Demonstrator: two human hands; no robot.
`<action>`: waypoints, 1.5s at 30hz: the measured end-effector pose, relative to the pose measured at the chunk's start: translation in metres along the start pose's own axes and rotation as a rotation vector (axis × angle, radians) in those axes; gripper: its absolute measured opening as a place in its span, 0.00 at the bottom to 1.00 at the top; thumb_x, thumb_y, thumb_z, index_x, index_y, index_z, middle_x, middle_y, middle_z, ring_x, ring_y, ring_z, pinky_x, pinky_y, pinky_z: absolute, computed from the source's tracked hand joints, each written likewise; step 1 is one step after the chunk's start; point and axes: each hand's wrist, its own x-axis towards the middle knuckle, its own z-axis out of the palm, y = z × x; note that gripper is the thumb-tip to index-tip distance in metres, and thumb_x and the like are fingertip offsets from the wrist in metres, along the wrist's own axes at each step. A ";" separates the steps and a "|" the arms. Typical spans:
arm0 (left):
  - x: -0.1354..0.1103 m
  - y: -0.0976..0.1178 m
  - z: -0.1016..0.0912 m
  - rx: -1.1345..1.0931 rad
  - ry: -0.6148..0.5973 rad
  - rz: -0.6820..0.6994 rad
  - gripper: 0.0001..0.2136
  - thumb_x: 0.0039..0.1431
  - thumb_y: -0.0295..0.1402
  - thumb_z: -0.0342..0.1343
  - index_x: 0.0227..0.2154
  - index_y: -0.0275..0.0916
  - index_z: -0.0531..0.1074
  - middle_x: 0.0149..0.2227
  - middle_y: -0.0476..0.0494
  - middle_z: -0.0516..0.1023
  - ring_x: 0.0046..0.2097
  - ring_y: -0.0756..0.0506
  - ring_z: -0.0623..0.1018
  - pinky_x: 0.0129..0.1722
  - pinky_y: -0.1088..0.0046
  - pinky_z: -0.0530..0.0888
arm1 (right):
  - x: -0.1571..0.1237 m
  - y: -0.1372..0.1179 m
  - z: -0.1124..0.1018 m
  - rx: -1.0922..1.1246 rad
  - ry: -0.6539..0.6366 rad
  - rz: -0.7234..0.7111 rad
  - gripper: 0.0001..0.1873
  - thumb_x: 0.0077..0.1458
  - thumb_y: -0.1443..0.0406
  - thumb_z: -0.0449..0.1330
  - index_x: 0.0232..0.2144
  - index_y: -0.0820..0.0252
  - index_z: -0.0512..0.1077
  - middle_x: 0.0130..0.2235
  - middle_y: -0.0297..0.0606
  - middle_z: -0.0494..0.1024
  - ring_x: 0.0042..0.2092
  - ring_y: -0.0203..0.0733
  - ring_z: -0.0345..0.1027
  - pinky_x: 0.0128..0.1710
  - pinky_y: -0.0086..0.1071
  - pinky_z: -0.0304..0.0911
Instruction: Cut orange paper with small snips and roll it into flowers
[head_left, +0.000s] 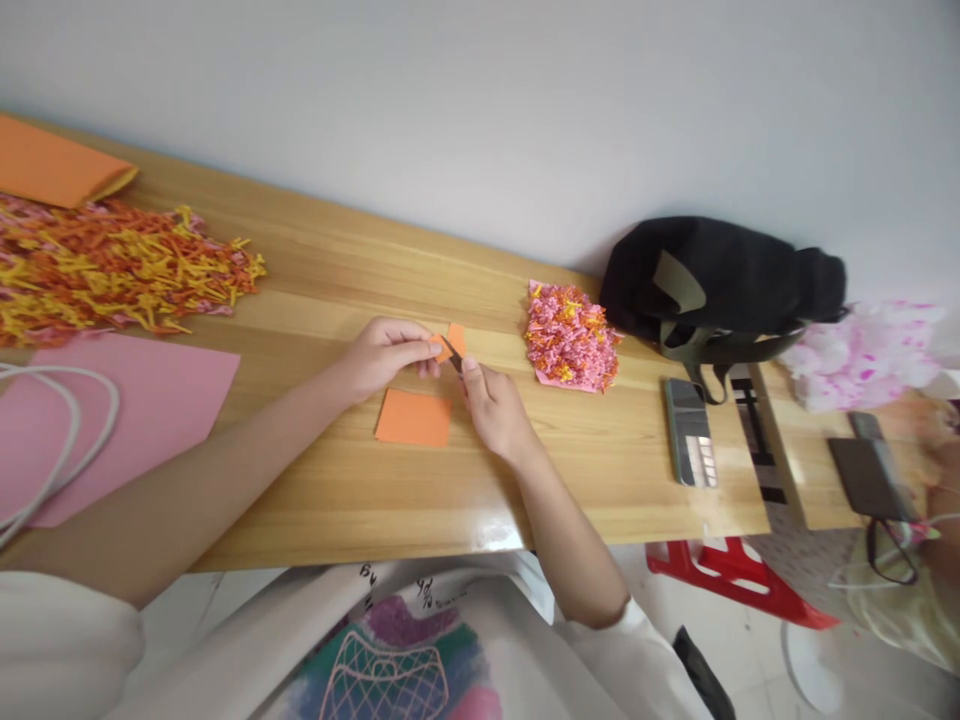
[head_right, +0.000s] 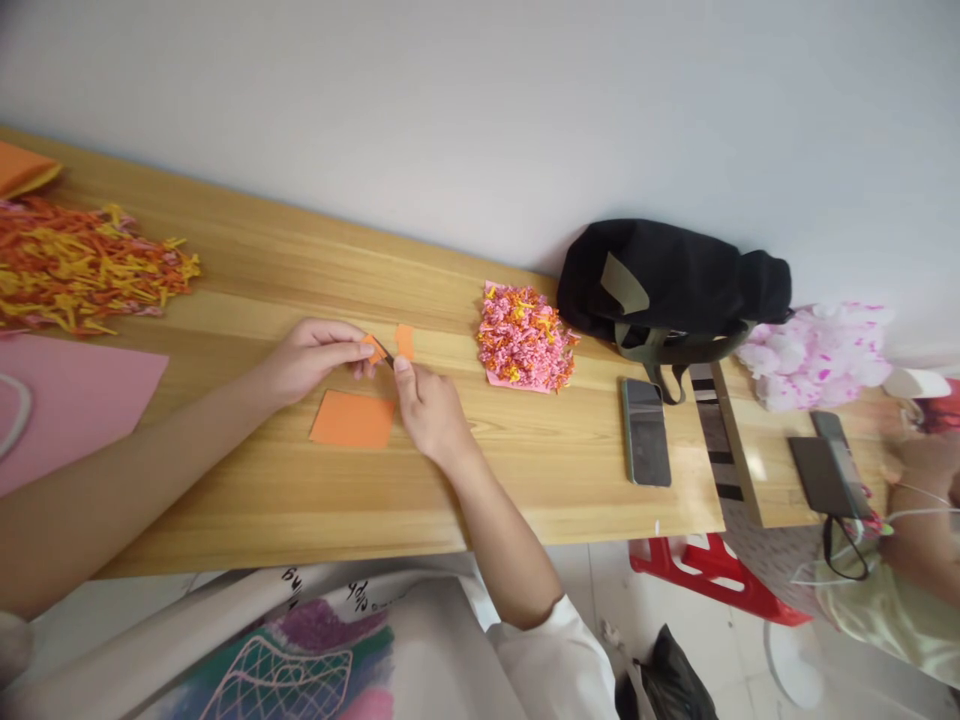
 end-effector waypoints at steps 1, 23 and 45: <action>0.000 0.000 0.000 -0.003 -0.002 -0.002 0.09 0.48 0.34 0.59 0.17 0.36 0.74 0.20 0.47 0.75 0.23 0.50 0.72 0.27 0.73 0.70 | 0.000 0.000 0.000 -0.003 0.000 -0.003 0.26 0.65 0.50 0.39 0.20 0.54 0.58 0.23 0.35 0.68 0.33 0.42 0.68 0.37 0.32 0.59; 0.001 -0.006 -0.004 -0.102 0.043 0.009 0.09 0.47 0.36 0.63 0.19 0.36 0.77 0.22 0.45 0.78 0.24 0.50 0.71 0.27 0.73 0.69 | 0.006 0.013 0.001 -0.034 0.201 0.069 0.27 0.66 0.51 0.37 0.22 0.55 0.61 0.22 0.34 0.67 0.27 0.39 0.63 0.29 0.30 0.55; 0.002 0.016 -0.020 0.895 0.087 -0.075 0.11 0.40 0.41 0.60 0.27 0.41 0.76 0.25 0.48 0.79 0.29 0.44 0.76 0.29 0.73 0.67 | 0.011 -0.002 0.000 -0.573 0.277 0.264 0.14 0.64 0.70 0.48 0.48 0.72 0.67 0.51 0.60 0.72 0.48 0.54 0.74 0.41 0.38 0.66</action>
